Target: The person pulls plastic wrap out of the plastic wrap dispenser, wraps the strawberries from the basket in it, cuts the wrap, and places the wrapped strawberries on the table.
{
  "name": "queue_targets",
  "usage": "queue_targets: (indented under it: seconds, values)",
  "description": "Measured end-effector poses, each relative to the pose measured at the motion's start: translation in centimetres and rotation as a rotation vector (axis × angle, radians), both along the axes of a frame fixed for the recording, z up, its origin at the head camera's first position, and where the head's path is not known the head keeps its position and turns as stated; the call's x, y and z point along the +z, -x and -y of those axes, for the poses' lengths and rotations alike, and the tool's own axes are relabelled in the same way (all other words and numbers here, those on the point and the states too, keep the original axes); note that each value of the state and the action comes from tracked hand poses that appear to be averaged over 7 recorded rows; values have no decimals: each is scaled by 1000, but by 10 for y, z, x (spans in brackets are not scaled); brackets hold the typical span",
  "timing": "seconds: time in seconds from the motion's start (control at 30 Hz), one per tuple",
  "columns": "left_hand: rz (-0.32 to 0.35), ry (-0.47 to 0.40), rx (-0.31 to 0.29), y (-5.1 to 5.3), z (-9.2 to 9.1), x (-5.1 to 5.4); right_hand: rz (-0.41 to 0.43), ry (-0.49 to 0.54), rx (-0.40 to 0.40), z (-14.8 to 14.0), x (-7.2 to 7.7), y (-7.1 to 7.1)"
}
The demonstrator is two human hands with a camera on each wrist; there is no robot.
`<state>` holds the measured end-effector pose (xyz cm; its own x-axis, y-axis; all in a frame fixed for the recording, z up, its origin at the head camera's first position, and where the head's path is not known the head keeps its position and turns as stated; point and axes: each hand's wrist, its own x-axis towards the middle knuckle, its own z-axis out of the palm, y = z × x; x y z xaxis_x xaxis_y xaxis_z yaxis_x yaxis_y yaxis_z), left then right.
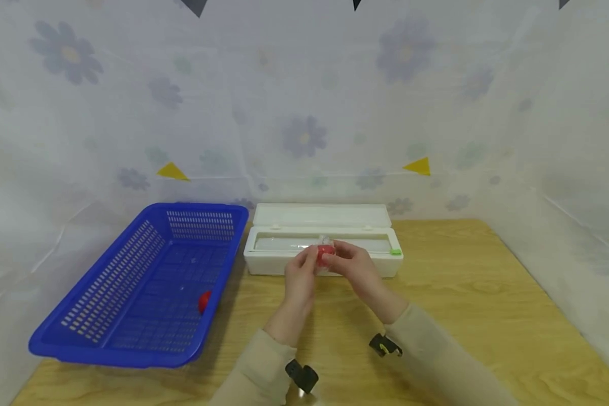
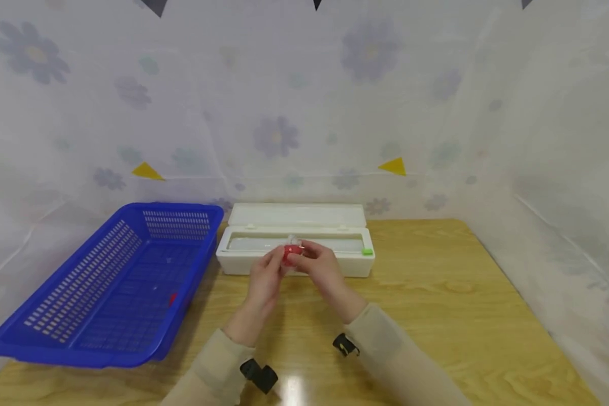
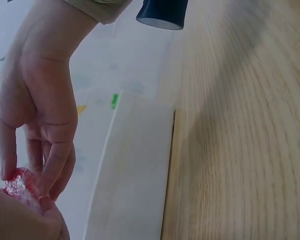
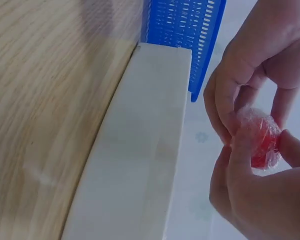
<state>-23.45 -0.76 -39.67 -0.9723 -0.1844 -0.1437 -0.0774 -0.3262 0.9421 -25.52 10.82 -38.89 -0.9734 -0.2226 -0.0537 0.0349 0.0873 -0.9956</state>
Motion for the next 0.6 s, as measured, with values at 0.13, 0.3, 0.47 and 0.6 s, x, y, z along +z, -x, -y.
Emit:
queue_targets:
  seconds: [0.13,0.3,0.47,0.6]
  values:
    - [-2,48,-57,1,-1,2,-40,-34,10,-6,0,2]
    - [-25,56,-80,0,-4,1,-74,-69,51,-16,1,4]
    - [-23,43,-38,-2,-6,-3,-39,-73,113,-20,-1,4]
    - [-35,61,7,-2,-9,-5,-63,-99,78,-20,-1,0]
